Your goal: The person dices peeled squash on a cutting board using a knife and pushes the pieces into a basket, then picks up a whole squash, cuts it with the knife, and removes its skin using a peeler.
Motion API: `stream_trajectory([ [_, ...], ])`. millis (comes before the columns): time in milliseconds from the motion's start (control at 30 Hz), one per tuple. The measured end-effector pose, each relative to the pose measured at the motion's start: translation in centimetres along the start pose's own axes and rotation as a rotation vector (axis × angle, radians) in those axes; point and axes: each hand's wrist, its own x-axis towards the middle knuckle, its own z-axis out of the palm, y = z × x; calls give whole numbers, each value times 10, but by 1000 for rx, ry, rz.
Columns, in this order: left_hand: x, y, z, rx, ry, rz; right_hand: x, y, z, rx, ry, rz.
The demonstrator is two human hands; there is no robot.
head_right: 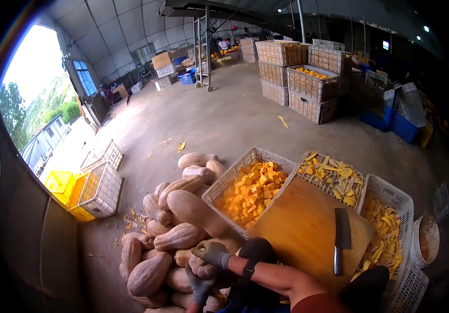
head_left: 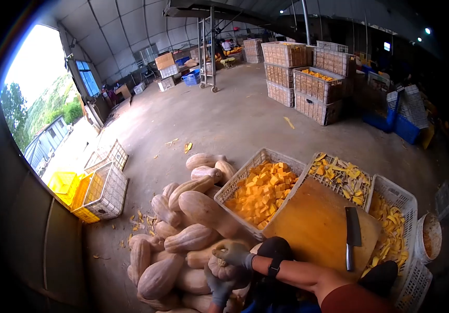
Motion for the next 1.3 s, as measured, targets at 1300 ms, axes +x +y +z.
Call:
stream_trajectory([
  [1300,-20,176,347,1105,-1327,1006,-279,210,-162,-756,1123,792],
])
